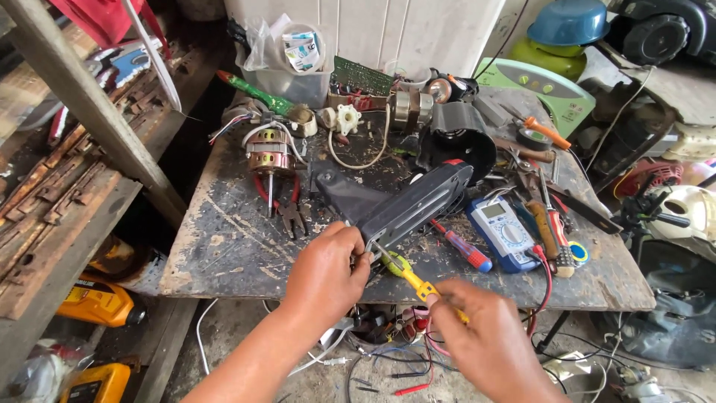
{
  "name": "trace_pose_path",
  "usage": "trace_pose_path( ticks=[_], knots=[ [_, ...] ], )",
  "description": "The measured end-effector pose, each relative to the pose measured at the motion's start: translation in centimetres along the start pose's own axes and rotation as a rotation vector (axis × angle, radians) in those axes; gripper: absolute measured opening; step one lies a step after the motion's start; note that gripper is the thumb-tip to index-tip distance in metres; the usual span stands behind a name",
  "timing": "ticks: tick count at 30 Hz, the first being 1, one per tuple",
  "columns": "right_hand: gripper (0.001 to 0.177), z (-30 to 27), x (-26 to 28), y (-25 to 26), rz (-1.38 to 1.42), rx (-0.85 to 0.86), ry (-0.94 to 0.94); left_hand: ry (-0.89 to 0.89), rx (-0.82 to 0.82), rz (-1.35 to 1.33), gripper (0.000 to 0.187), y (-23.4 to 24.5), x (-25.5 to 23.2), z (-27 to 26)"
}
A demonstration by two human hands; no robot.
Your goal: The person uses a yellow screwdriver to unscrew and open a black plastic casing on a workbench. They then manipulate the internal wires and components of the device.
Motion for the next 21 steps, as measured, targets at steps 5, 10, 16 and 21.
trace_pose_path(
  ticks=[5, 10, 16, 21],
  knots=[
    [0.025, -0.7, -1.8, -1.5, -0.33, -0.424, 0.555, -0.187, -0.082, 0.158, 0.024, -0.2, -0.5, 0.1],
    [0.024, -1.1, -0.5, -1.3, -0.014, -0.27, 0.477, -0.386, -0.151, 0.266, 0.016, -0.4, -0.8, 0.3],
    [0.021, -0.1, 0.2, 0.0, 0.013, 0.184, -0.191, -0.452, -0.079, 0.3, 0.004, -0.8, 0.1, 0.5],
    [0.025, -1.8, -0.3, -1.2, -0.561, -0.538, 0.645, -0.446, -0.071, 0.295, 0.006, -0.7, -0.1, 0.3]
  ],
)
Point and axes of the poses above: each hand's wrist, its own z-axis towards the middle knuckle, its own y-axis out of the back of the hand, x = y × z, the point moved 1 cm from there along z, towards the middle knuckle, and after that the axes turned 10 degrees about -y, right-handed, at the moved point
